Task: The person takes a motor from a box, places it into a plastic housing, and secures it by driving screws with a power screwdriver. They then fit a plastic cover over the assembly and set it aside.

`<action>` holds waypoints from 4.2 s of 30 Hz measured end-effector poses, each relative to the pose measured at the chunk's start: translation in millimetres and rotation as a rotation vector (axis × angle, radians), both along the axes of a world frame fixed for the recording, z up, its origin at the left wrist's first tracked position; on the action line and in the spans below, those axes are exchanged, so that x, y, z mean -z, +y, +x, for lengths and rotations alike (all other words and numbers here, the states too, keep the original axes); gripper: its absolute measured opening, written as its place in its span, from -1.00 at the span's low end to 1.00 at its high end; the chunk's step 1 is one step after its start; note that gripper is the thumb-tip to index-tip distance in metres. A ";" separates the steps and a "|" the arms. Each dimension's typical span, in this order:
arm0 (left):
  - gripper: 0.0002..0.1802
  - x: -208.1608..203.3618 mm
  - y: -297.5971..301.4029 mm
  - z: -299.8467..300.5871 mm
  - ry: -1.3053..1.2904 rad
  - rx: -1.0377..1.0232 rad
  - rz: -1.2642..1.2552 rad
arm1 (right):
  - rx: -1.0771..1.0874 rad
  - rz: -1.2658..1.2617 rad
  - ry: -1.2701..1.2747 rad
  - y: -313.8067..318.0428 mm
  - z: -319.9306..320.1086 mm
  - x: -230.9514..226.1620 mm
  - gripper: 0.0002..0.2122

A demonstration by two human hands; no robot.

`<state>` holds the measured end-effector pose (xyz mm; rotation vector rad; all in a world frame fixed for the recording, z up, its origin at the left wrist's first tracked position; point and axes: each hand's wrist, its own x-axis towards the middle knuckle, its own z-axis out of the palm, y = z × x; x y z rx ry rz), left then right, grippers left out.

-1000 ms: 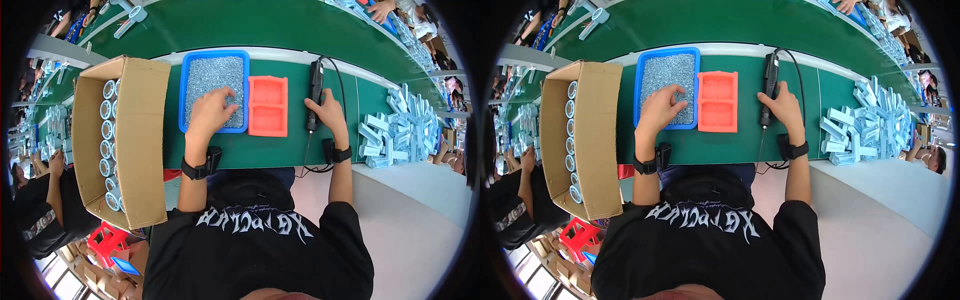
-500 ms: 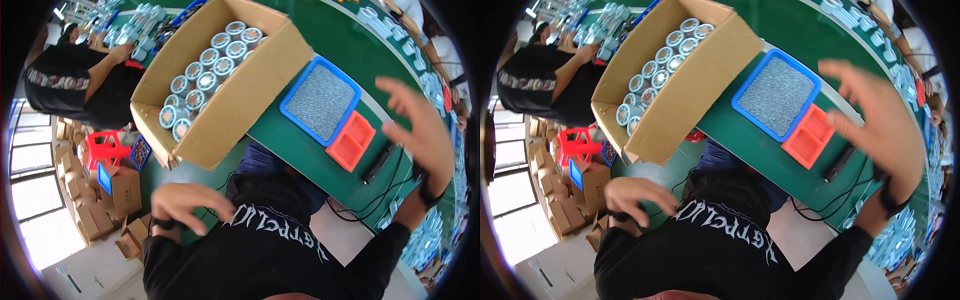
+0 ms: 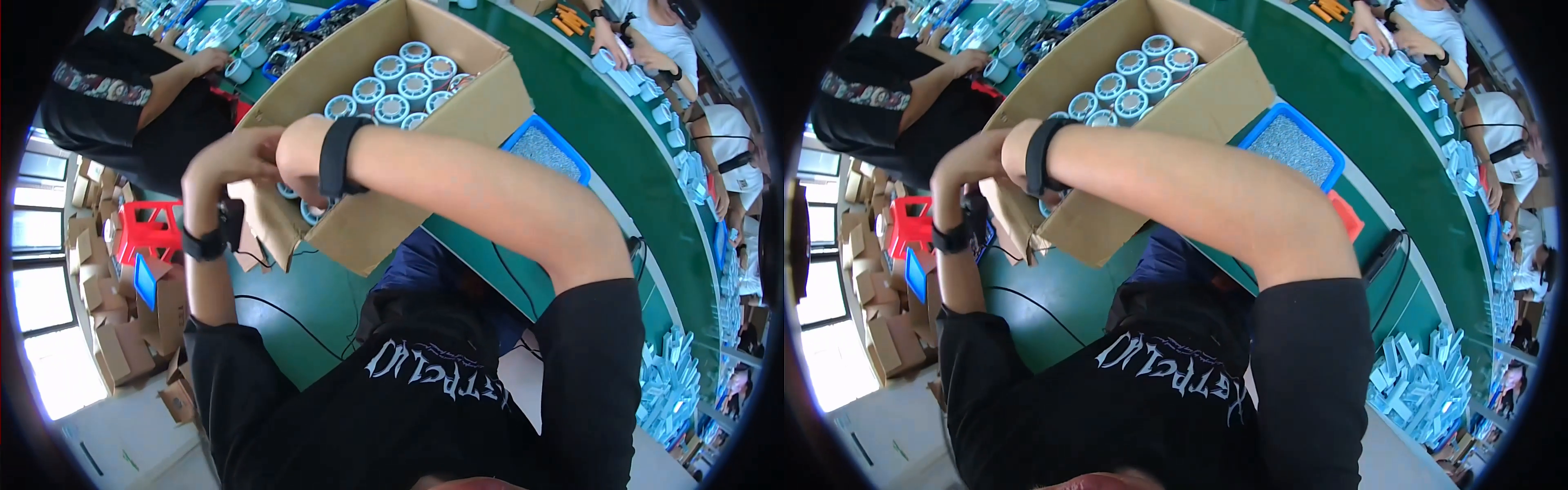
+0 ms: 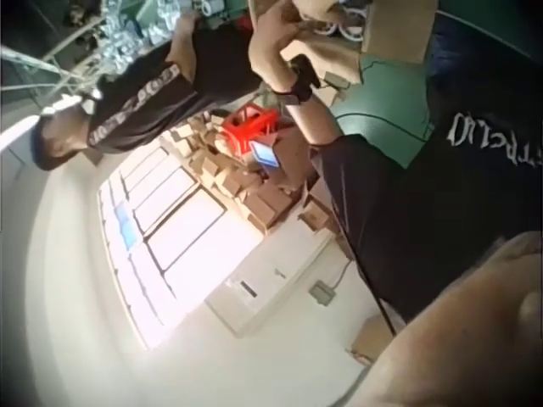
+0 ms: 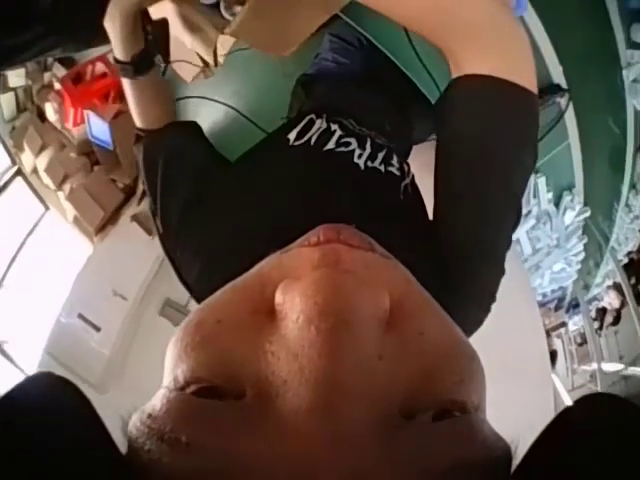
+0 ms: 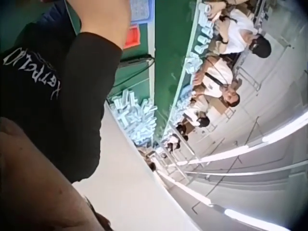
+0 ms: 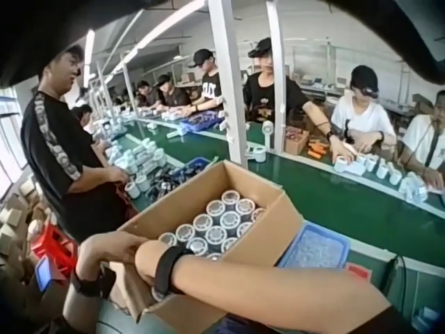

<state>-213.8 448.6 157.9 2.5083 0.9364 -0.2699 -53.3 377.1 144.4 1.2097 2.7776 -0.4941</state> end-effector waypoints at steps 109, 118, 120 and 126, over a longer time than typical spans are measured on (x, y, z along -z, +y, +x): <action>-0.63 170.3 -235.0 292.6 -0.795 0.636 -0.529 | -0.040 1.172 1.675 -352.1 178.4 -72.3 -0.70; -0.53 156.2 -243.0 300.1 -0.743 0.702 -0.363 | 1.632 0.466 0.519 -345.7 286.6 51.6 -0.72; -0.53 155.3 -246.9 304.7 -0.724 0.725 -0.322 | 1.605 0.393 0.500 -338.2 283.3 68.7 -0.73; -0.54 162.5 -251.4 299.3 -0.834 0.630 -0.308 | 1.664 0.363 0.262 -351.4 268.7 96.0 -0.77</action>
